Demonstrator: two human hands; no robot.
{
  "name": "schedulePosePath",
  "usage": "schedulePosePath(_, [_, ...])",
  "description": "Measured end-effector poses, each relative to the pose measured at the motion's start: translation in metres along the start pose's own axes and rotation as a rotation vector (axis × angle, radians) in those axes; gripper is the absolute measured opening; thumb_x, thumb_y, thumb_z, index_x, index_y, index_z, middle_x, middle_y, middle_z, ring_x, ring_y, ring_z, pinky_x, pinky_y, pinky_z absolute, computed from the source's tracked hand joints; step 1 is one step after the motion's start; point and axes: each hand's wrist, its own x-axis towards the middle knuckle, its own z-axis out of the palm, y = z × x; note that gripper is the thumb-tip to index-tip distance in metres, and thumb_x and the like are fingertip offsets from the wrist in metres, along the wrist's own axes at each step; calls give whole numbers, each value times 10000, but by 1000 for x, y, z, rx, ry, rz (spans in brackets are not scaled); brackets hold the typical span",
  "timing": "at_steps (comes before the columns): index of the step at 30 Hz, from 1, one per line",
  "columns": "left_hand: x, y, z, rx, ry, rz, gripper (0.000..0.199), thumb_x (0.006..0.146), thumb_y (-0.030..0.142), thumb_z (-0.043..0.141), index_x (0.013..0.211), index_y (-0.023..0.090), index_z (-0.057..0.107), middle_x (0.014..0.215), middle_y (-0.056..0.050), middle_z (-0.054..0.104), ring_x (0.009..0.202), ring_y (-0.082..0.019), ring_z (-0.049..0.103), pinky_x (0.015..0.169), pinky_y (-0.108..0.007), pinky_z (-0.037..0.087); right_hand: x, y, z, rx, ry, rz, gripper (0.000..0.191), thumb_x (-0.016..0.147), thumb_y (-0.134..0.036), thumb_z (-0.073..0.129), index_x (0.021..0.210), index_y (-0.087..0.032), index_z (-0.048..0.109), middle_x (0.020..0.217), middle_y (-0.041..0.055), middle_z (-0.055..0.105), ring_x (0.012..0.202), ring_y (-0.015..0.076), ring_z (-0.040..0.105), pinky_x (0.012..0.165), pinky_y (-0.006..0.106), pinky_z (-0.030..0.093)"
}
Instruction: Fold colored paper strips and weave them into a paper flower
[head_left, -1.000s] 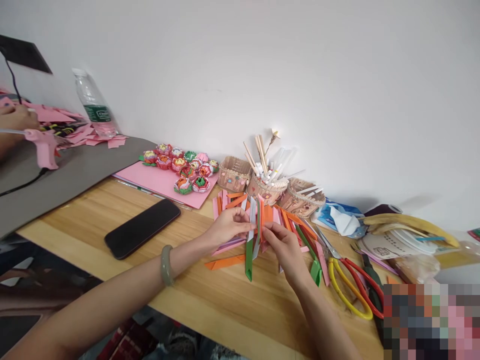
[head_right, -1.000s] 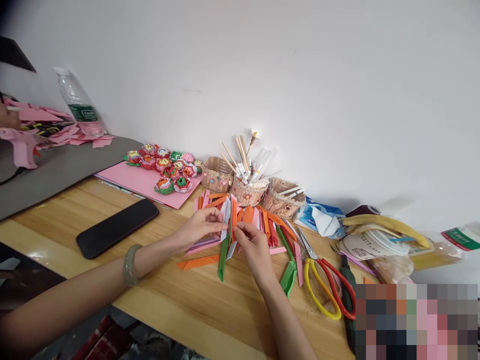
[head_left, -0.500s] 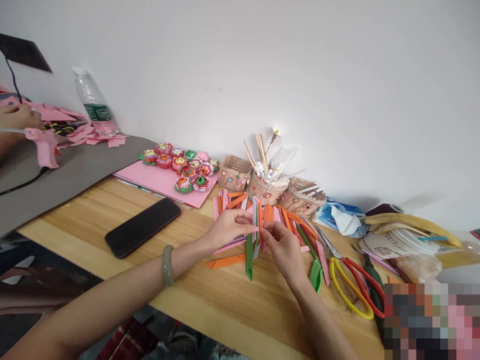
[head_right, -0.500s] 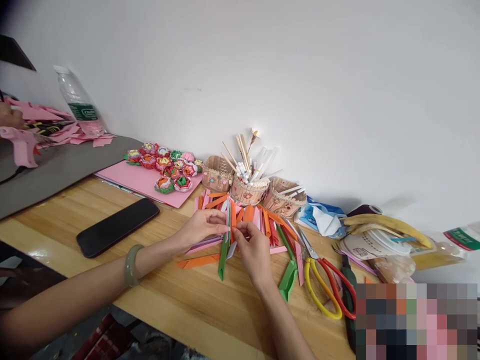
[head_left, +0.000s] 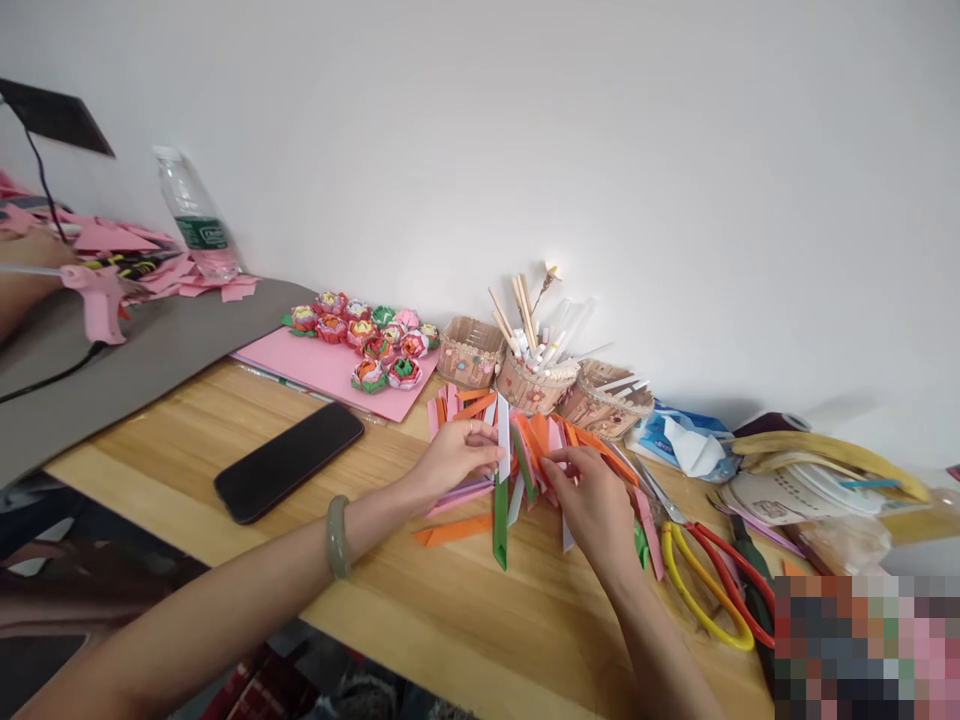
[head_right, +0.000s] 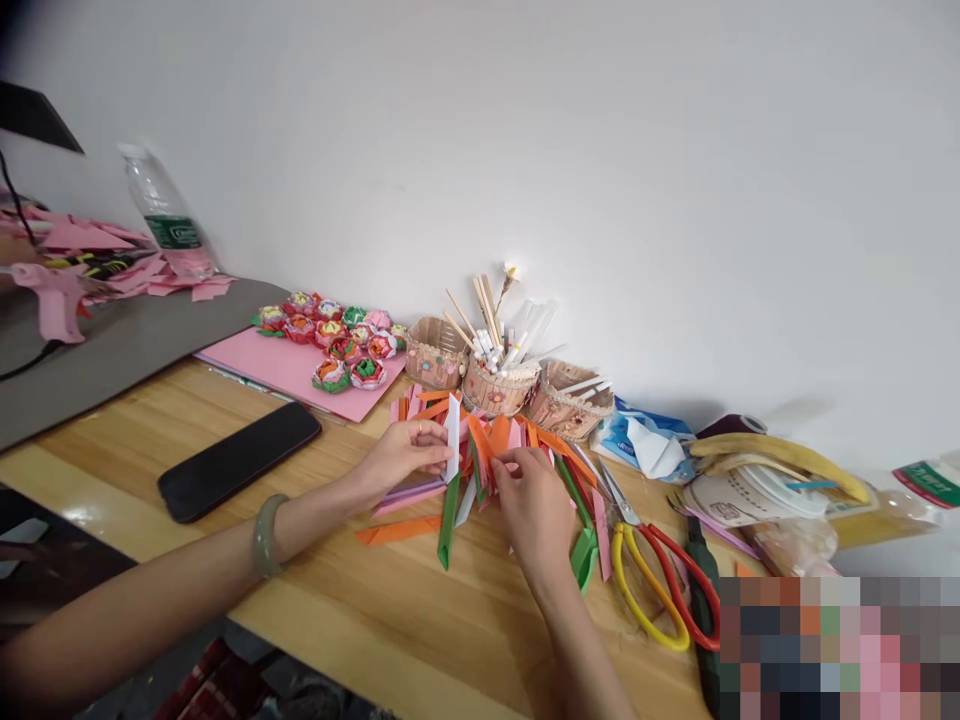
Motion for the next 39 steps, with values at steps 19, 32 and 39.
schedulePosePath(19, [-5,-1,5,9,-139,22,223,651,332,672,683,111,688,619,-16,620,588,-98,546,630,-234,443,-4,-3,18,614,-225,51,281,693,-433,638,768,-171,570,688,21,586,558,136,523,514,259,435])
schedulePosePath(32, [-7,1,5,47,-174,63,244,639,346,684,687,107,665,611,-22,616,567,-112,576,572,-225,443,-11,-9,20,359,-143,-53,119,730,-290,566,702,-183,611,642,14,604,560,143,508,523,250,395])
schedulePosePath(39, [-2,0,0,39,-57,40,199,633,307,693,624,112,656,558,-12,621,523,-91,560,577,-217,453,-9,-10,4,266,-134,-147,196,778,-326,527,791,-206,682,770,52,681,625,185,583,572,284,425])
